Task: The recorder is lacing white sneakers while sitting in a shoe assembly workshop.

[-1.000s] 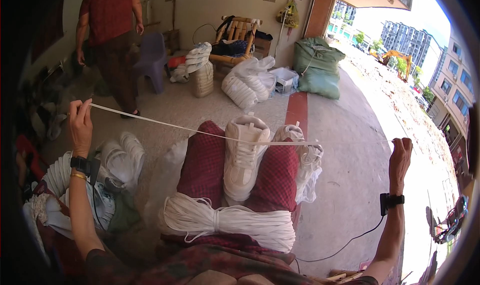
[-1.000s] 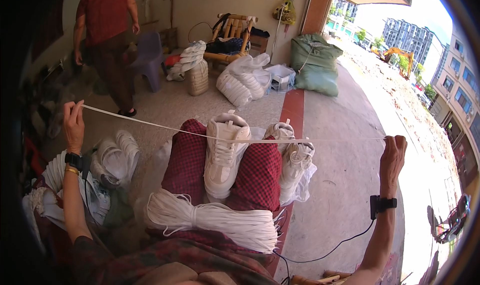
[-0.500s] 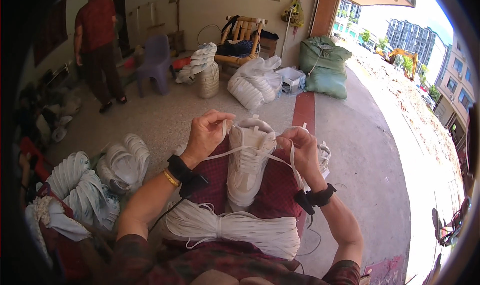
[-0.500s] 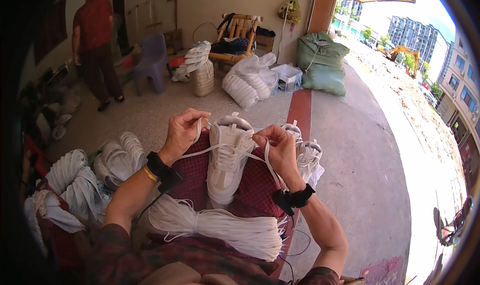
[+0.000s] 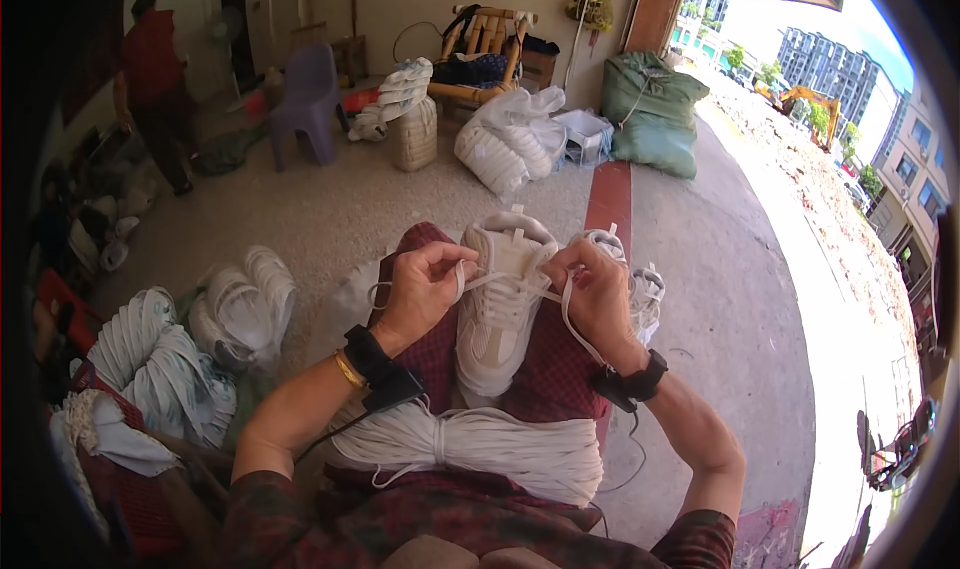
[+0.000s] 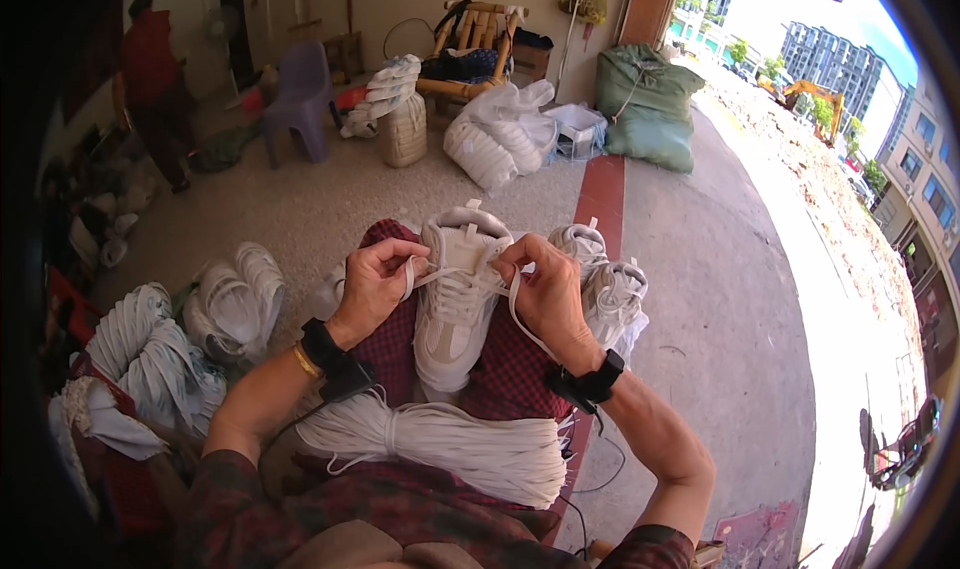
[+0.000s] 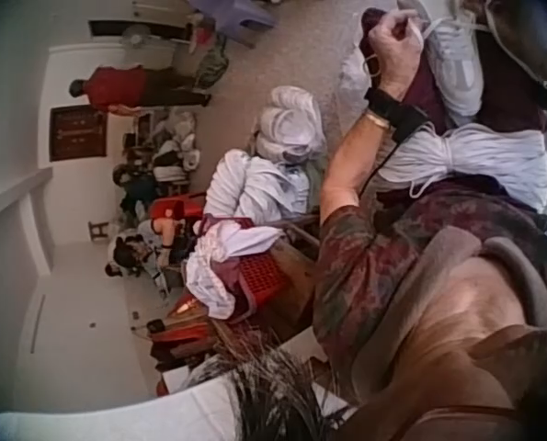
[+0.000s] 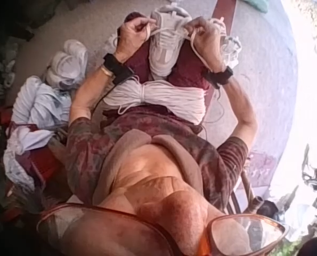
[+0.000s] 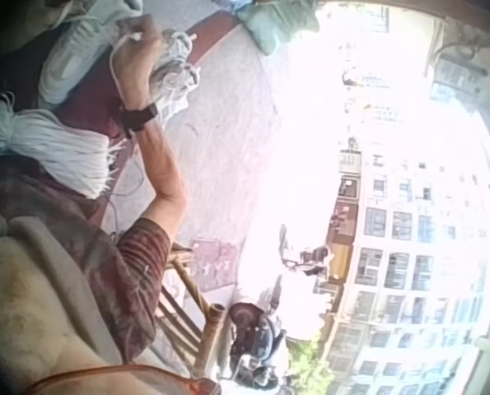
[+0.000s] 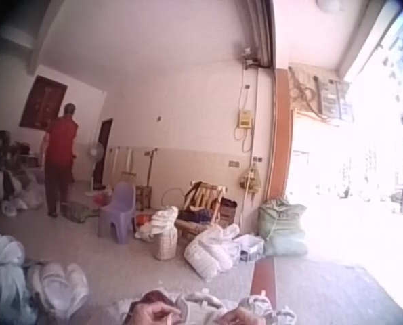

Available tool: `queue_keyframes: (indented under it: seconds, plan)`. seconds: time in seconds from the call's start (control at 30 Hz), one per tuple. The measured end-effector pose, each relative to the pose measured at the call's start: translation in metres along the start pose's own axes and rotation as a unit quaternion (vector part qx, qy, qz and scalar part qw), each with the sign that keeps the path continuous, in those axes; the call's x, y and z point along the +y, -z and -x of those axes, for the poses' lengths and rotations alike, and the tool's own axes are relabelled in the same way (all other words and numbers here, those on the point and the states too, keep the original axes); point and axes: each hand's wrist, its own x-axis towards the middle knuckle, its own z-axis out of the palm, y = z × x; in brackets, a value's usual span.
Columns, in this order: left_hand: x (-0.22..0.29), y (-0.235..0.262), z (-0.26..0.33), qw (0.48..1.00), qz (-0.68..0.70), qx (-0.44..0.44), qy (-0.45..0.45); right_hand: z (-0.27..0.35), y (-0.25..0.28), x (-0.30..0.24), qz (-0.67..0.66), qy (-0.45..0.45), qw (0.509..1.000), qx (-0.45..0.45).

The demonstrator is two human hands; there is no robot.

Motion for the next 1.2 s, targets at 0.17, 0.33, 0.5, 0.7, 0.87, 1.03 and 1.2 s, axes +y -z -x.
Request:
queue_keyframes:
  seconds: [0.17,0.33,0.5,0.7,0.87,1.03,1.2]
  plan:
    - [0.000,0.002,0.002,1.000,-0.010,-0.004,-0.003,0.002,0.001,0.002,-0.002,0.010,0.999,-0.042]
    - [0.005,0.002,0.003,0.999,-0.035,-0.024,-0.003,0.002,-0.001,-0.008,0.020,-0.007,0.998,-0.058]
    - [0.005,0.002,0.003,0.999,-0.023,-0.022,-0.001,-0.014,-0.011,-0.021,0.091,0.027,0.993,-0.072]
    - [0.004,-0.002,0.004,0.999,0.032,0.010,0.002,-0.043,0.014,-0.018,0.117,0.031,0.961,-0.249]
    - [0.002,-0.004,0.002,0.999,0.032,0.023,-0.012,-0.049,0.019,-0.015,0.191,0.096,0.934,-0.285]
    - [0.011,-0.006,-0.008,0.991,-0.094,0.005,-0.092,-0.056,0.022,-0.029,0.269,0.192,0.899,-0.288]
    - [0.027,-0.012,-0.028,0.920,-0.251,-0.050,-0.297,-0.066,0.022,-0.023,0.260,0.184,0.874,-0.367]
